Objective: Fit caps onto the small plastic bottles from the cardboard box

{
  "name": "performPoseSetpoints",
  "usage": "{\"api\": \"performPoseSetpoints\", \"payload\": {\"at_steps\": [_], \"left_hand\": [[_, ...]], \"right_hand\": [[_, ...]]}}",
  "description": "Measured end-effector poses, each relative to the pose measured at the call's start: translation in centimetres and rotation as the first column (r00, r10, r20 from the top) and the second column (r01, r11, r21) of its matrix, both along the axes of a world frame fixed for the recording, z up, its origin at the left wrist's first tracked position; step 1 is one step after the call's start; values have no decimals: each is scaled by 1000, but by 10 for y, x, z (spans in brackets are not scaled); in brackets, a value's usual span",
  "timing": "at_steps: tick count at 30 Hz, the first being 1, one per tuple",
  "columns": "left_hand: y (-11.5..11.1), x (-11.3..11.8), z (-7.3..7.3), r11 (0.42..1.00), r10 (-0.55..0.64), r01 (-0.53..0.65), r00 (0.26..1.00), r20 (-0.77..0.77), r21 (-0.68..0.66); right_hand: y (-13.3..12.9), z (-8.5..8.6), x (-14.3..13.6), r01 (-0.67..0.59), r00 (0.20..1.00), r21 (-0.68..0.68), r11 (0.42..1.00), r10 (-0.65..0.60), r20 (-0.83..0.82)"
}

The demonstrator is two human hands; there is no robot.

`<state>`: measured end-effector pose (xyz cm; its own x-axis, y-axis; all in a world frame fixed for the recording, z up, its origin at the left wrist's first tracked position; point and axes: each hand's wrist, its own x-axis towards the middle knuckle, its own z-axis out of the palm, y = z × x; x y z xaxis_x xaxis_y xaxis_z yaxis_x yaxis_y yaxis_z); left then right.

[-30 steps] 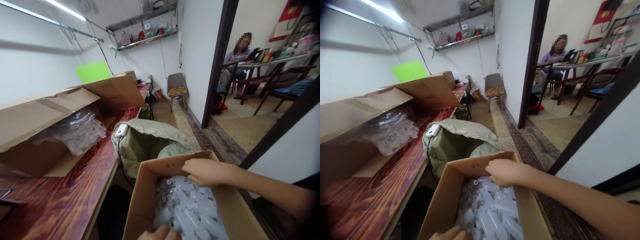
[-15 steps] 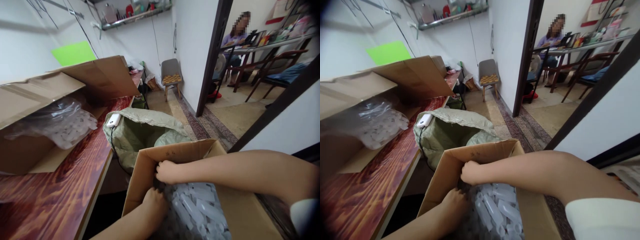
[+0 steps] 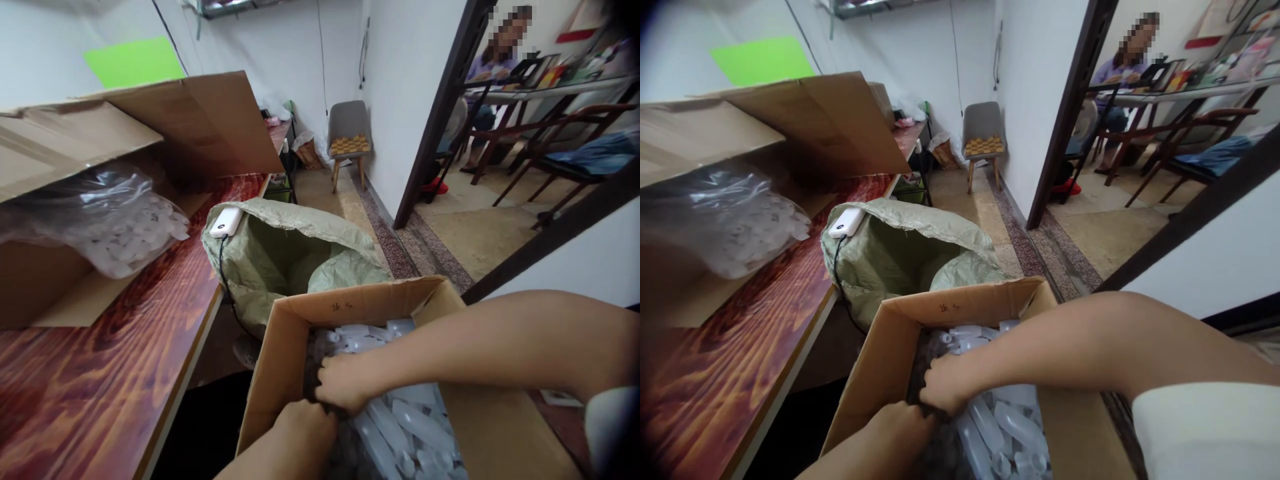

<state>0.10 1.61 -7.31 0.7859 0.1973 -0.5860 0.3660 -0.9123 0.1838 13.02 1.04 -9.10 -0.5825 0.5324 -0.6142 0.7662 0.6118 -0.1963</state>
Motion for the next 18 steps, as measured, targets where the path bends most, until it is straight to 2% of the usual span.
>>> {"api": "performPoseSetpoints", "payload": {"at_steps": [2, 5, 7, 9, 11, 12, 15, 18], "left_hand": [[2, -1, 3, 999, 31, -30, 999, 20, -29], [6, 2, 16, 993, 111, -106, 988, 104, -50], [8, 4, 25, 986, 163, -154, 972, 168, -62], [10, 4, 32, 978, 203, -183, 950, 239, -101], [13, 1, 35, 959, 268, -214, 896, 354, -185], [15, -1, 36, 942, 319, -230, 845, 430, -245], [18, -12, 38, 865, 496, -280, 602, 625, -417], [16, -22, 43, 778, 628, -323, 398, 669, -539]], "right_hand": [[4, 0, 0, 24, 1000, -52, 998, -24, 0], [18, 5, 3, 108, 994, -185, 977, -110, 1], [30, 8, 7, 207, 977, -282, 937, -214, 4], [42, 9, 11, 321, 937, -380, 867, -349, -5], [48, 11, 17, 426, 864, -498, 755, -503, -24], [50, 12, 20, 465, 814, -564, 682, -580, -31], [47, 15, 26, 514, 638, -743, 429, -770, -4], [39, 17, 26, 459, 511, -866, 199, -856, 74]]}}
